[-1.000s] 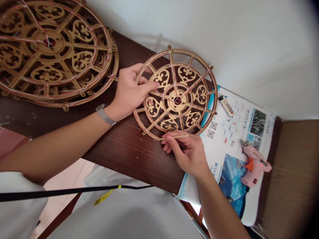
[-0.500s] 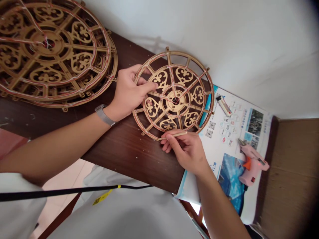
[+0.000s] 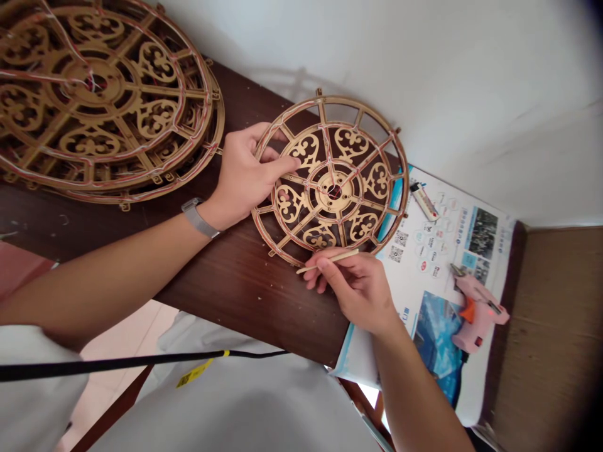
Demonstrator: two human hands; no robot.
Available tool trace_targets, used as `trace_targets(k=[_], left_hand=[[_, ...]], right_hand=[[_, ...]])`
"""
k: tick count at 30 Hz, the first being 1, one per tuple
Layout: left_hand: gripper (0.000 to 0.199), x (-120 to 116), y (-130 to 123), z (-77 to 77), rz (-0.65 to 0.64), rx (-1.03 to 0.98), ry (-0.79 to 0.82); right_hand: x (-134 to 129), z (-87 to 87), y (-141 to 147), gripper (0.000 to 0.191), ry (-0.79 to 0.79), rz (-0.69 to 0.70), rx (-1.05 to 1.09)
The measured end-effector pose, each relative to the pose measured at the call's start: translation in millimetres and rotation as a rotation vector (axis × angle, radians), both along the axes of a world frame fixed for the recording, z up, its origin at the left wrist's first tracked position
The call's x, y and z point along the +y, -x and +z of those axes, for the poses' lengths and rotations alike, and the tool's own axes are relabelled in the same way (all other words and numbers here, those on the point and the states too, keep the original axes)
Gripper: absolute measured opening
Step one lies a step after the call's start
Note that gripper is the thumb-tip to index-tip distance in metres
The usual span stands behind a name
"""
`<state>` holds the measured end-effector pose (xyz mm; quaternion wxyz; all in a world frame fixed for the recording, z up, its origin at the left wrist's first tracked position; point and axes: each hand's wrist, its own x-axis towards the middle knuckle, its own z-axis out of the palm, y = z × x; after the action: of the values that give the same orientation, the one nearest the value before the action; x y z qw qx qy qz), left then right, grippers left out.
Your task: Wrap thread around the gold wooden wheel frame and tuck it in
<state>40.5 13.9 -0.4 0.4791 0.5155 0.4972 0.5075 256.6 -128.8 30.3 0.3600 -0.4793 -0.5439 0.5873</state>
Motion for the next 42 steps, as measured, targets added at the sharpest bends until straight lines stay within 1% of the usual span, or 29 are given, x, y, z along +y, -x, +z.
trace_targets(k=[4, 6, 9, 13, 16, 20, 24, 29, 32, 37, 42], left_hand=[[0.027, 0, 0, -0.1, -0.019, 0.001, -0.018], [0.026, 0, 0, 0.2, -0.013, -0.001, -0.026], [0.027, 0, -1, 2.2, -0.007, -0.028, -0.007], [0.026, -2, -1, 5.8, -0.019, -0.072, 0.020], [0.024, -4, -2, 6.9, -0.017, -0.069, 0.022], [0.024, -4, -2, 6.3, -0.010, -0.052, 0.017], [0.025, -2, -2, 4.8, -0.017, -0.059, 0.019], [0.024, 0, 0, 0.0, -0.012, 0.013, -0.017], [0.026, 0, 0, -2.3, -0.022, 0.014, -0.025], [0.024, -1, 0, 1.5, -0.011, -0.016, -0.003], [0.024, -3, -2, 5.0, 0.000, -0.041, 0.011]], right_hand=[[0, -1.2, -2, 0.026, -0.014, -0.162, 0.091], [-2, -3.0, -3, 0.025, -0.038, -0.184, 0.083], [-5, -5.6, -5, 0.023, -0.153, -0.133, -0.058], [-7, -7.0, -6, 0.015, -0.420, -0.013, -0.294], [-6, -6.3, -6, 0.016, -0.548, 0.045, -0.372], [-6, -5.0, -5, 0.019, -0.641, 0.103, -0.412], [-10, -4.8, -6, 0.022, -0.645, 0.122, -0.446], [-8, -4.5, -3, 0.018, -0.535, 0.106, -0.381], [-7, -6.2, 0, 0.016, -0.494, 0.098, -0.329], [-7, -9.8, 0, 0.019, -0.446, 0.031, -0.281], [-6, -11.4, -3, 0.018, -0.467, 0.083, -0.288]])
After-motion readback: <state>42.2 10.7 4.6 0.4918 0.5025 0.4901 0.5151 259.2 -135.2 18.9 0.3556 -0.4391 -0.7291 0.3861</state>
